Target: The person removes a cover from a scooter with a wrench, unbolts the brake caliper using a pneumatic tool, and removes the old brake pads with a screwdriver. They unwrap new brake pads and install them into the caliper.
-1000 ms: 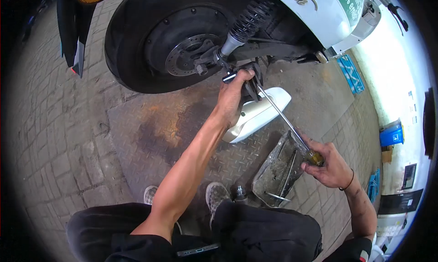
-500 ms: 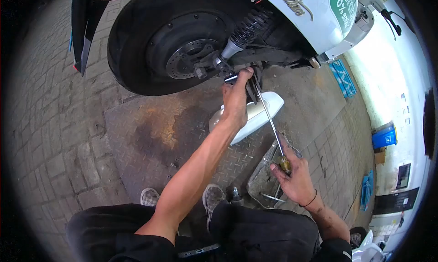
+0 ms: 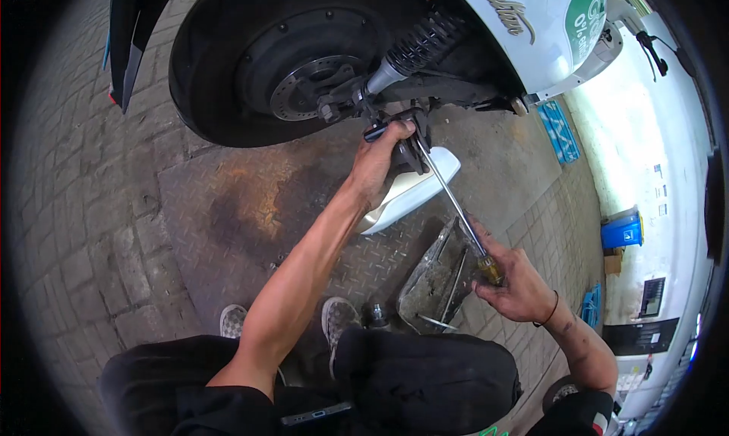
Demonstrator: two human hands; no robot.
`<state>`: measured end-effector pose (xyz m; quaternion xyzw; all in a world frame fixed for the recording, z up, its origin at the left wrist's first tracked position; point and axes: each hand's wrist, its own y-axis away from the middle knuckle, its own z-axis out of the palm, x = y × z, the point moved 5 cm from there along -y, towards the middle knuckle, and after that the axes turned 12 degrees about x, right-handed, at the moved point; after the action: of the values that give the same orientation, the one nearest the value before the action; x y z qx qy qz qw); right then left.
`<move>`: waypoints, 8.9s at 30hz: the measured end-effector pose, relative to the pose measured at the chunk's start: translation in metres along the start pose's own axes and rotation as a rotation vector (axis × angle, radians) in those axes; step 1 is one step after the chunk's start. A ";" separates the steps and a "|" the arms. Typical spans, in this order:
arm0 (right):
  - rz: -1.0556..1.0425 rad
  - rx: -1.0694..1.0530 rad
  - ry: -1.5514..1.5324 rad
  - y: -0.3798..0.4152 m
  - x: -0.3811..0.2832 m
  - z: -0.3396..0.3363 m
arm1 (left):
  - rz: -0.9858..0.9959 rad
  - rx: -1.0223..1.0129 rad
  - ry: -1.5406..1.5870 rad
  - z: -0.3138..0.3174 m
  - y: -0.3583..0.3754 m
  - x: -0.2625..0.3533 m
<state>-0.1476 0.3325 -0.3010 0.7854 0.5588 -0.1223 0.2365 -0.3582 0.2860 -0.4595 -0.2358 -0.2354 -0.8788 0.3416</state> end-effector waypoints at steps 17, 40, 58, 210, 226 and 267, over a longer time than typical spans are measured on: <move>0.143 -0.113 0.067 -0.008 -0.006 -0.010 | -0.038 -0.005 -0.019 -0.015 0.001 0.002; 0.148 -0.189 0.157 -0.016 -0.016 -0.023 | -0.048 -0.093 0.050 -0.022 -0.003 0.000; 0.170 -0.220 0.199 -0.021 -0.019 -0.026 | -0.036 -0.136 -0.066 -0.024 -0.004 -0.005; 0.085 0.634 -0.495 -0.145 0.099 0.046 | 0.066 0.152 -0.276 0.000 0.030 0.015; -0.453 -0.186 -0.373 -0.136 0.055 0.023 | 0.051 0.153 -0.446 -0.020 0.022 0.018; -0.395 -0.297 -0.412 -0.134 0.085 0.051 | 0.070 0.171 -0.463 -0.028 0.018 0.015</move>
<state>-0.2399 0.4114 -0.4145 0.5775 0.6525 -0.2392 0.4285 -0.3621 0.2507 -0.4688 -0.4089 -0.3725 -0.7659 0.3278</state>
